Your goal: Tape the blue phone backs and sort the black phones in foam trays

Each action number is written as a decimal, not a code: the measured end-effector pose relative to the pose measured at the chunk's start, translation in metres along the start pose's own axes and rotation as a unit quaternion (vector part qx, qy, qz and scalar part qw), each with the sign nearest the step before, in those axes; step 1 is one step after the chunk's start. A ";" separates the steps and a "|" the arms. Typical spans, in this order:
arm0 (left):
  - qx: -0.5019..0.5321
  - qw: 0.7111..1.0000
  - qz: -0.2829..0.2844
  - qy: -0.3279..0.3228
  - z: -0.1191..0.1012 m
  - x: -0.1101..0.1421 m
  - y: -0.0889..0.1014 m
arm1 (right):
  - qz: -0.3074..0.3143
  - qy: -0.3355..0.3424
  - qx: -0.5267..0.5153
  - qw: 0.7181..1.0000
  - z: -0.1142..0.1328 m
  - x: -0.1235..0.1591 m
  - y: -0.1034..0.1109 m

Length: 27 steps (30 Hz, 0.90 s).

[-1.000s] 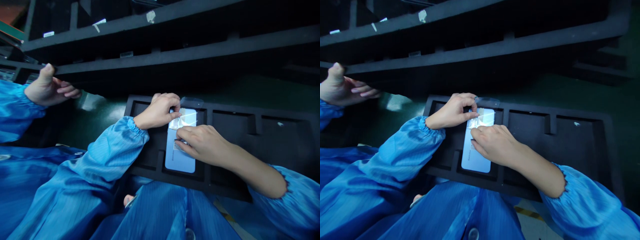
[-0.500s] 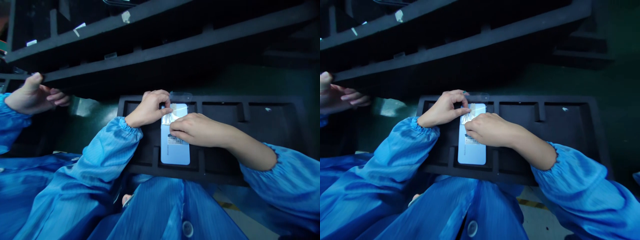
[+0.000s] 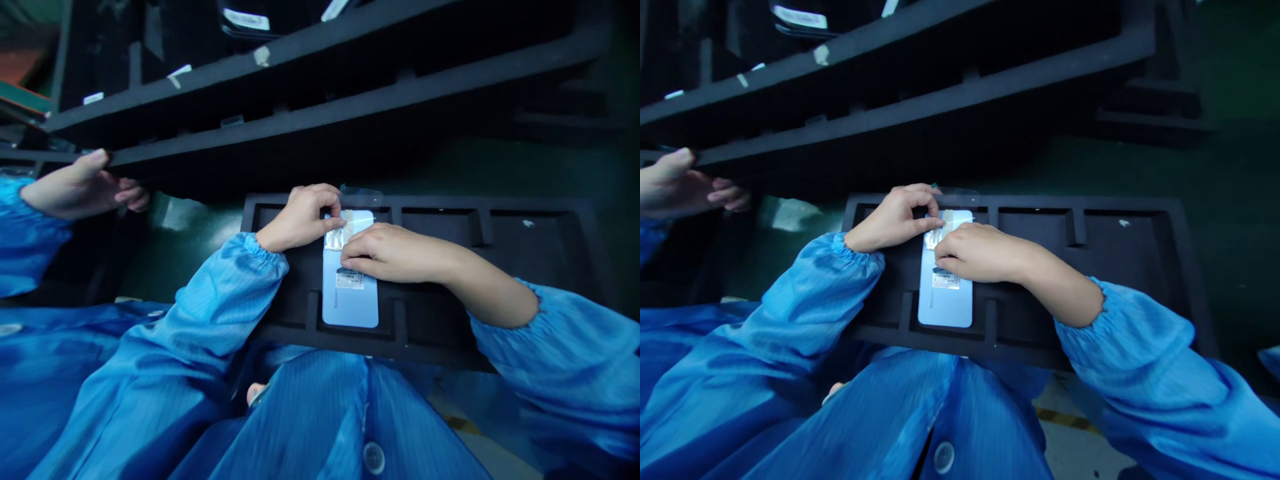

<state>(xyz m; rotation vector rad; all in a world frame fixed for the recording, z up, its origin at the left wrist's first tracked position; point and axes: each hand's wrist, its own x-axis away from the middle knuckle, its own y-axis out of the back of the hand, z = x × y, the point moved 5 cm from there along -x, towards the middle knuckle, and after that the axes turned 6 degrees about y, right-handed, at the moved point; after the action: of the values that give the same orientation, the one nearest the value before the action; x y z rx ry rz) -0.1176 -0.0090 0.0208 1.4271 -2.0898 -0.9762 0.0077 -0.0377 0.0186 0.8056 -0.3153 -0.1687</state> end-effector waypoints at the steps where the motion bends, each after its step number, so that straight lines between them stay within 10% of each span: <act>1: 0.002 1.000 0.001 -0.003 0.000 0.000 0.000 | -0.004 0.001 0.006 1.000 0.000 0.001 0.001; 27: 0.001 1.000 0.004 -0.012 0.005 -0.001 -0.002 | -0.092 -0.004 0.069 0.993 -0.003 0.017 -0.010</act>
<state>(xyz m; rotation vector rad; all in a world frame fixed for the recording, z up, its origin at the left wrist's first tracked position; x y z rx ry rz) -0.1195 -0.0071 0.0166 1.4140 -2.1114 -0.9933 0.0245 -0.0467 0.0131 0.9722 -0.2622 -0.3261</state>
